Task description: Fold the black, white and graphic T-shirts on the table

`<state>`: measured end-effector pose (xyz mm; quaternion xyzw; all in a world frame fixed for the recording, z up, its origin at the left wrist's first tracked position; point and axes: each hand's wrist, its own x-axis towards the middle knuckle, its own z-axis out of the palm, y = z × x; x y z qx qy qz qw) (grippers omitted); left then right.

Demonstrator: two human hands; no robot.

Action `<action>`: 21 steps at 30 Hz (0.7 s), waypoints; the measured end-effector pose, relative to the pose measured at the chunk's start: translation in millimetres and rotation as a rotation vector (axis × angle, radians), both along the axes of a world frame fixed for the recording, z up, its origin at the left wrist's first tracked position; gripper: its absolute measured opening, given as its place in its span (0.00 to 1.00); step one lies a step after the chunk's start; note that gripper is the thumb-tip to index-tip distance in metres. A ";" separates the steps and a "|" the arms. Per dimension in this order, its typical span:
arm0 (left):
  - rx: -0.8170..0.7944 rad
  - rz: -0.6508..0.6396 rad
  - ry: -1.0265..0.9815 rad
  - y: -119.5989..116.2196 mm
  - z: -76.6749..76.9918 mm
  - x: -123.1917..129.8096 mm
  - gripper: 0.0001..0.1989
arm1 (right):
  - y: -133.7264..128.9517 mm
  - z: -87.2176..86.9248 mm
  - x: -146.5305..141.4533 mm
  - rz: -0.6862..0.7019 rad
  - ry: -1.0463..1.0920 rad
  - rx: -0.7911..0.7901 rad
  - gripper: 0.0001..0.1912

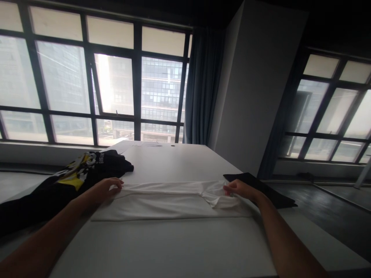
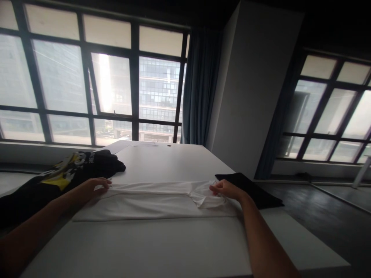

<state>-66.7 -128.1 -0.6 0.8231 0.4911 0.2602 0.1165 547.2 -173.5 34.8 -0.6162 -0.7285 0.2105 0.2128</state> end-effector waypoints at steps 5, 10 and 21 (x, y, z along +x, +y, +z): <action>0.003 0.074 0.110 4.9 -7.8 2.4 0.34 | 21.2 -18.3 -11.9 -0.090 -0.063 0.114 0.34; -0.102 0.107 0.277 9.4 -20.4 9.2 0.30 | 34.9 -38.0 -18.4 0.027 -0.358 -0.096 0.44; 0.203 0.423 0.397 13.1 -7.1 30.5 0.21 | 70.4 -55.7 -39.9 -0.130 -0.559 0.247 0.27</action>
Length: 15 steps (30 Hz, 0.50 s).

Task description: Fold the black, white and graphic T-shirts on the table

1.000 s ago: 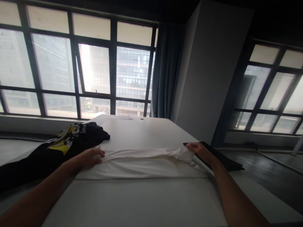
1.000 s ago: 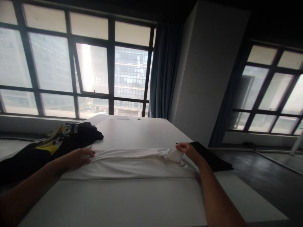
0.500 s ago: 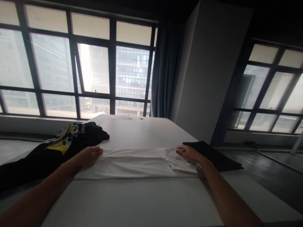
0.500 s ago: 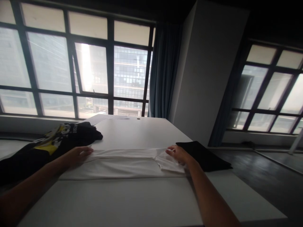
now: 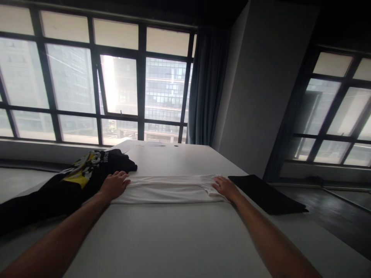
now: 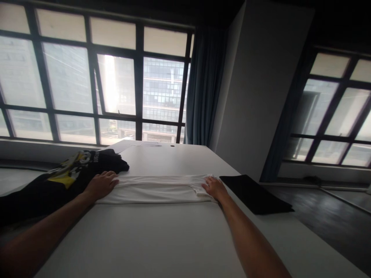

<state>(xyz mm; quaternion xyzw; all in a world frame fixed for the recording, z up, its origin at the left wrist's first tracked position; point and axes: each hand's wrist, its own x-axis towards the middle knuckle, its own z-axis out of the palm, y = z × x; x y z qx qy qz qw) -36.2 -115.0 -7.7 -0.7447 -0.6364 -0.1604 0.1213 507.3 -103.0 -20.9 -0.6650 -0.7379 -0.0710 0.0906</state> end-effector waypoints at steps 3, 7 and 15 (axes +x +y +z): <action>-0.118 0.099 -0.081 -9.3 8.4 -9.3 0.21 | -6.8 2.8 -4.7 0.062 -0.007 0.105 0.22; -0.379 0.173 -0.243 -14.5 10.2 -31.1 0.21 | -16.1 7.2 -10.2 0.105 0.102 0.104 0.21; -0.491 0.125 -0.278 -24.7 20.1 -34.8 0.15 | -29.9 29.4 30.0 -0.137 0.194 -0.068 0.20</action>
